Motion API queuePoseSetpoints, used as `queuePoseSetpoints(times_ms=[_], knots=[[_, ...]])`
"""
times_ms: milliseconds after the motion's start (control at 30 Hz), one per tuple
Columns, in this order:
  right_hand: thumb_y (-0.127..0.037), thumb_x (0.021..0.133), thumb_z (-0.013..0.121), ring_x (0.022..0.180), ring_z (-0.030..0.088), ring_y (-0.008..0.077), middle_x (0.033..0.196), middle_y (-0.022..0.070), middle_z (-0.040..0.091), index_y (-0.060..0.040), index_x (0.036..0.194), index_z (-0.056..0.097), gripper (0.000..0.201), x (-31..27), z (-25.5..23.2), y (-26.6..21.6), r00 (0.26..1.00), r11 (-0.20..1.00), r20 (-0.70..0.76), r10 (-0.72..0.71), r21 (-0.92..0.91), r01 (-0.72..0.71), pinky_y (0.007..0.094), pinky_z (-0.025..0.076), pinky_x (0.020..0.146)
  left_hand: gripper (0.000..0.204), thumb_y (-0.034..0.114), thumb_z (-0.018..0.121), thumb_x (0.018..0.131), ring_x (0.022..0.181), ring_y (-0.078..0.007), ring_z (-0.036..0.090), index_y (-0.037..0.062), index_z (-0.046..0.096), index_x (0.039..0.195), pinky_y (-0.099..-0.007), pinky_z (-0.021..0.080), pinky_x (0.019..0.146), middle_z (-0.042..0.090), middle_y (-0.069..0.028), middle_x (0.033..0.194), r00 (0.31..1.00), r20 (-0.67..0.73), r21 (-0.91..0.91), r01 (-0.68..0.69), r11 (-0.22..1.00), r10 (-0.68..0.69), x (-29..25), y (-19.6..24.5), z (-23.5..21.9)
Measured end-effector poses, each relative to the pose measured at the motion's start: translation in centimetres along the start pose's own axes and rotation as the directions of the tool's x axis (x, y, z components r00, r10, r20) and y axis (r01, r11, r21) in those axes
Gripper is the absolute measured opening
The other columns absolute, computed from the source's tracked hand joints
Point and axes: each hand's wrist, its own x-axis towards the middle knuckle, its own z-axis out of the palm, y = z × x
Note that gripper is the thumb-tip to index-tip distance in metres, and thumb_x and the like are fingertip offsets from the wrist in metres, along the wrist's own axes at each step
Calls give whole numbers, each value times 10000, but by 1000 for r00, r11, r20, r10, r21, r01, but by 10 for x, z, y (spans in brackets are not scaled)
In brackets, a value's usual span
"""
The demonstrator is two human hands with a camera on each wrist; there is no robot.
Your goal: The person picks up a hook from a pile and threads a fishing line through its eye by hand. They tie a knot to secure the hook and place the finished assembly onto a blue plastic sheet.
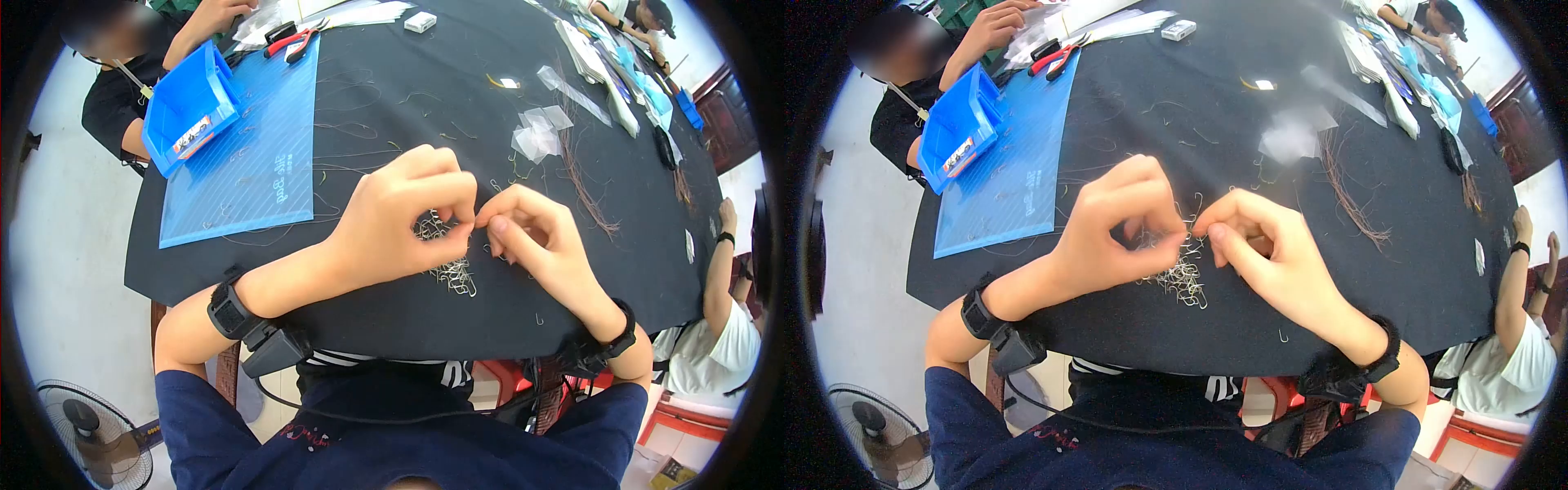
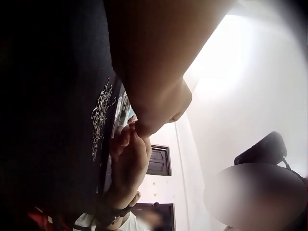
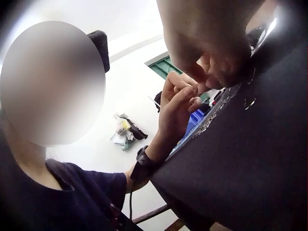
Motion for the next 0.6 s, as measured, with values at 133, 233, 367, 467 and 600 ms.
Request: queuePoseSetpoints(times_ms=[133,233,367,467,600], knots=[[-101,959,534,726,538,57,849,15,614,6,992,616,139,2,-1,2,998,997,53,24,67,-27,208,432,645,208,-7,728,588,701,-159,477,99,570,671,-272,372,508,486,-12,748,993,6,108,-120,987,121,0,3,2],[-96,957,529,723,537,56,845,13,609,13,993,614,144,0,0,0,997,999,75,-4,43,1,210,437,654,207,24,722,586,693,-153,471,124,549,642,-270,388,523,471,-1,745,955,7,160,-294,942,296,3,2,0],[-101,950,529,713,527,48,800,5,598,7,999,619,148,1,0,3,985,996,174,7,91,-23,210,419,623,186,46,655,622,671,-146,489,148,506,668,-278,449,585,473,30,758,723,139,329,-679,657,677,-1,5,-7],[-134,955,533,692,514,38,754,-9,585,-9,1000,625,162,1,-3,-2,978,994,197,68,67,-83,207,389,589,163,78,667,656,742,-186,526,132,552,757,-312,470,694,528,-29,852,902,149,641,-400,655,405,-9,9,-12],[-147,954,541,687,518,39,749,-10,586,-13,997,628,166,1,-1,-3,978,992,186,91,65,-104,207,395,593,910,70,722,744,1334,-419,307,-96,161,1441,-486,234,1116,324,-269,1414,956,-285,601,120,790,72,6,-27,-13]])
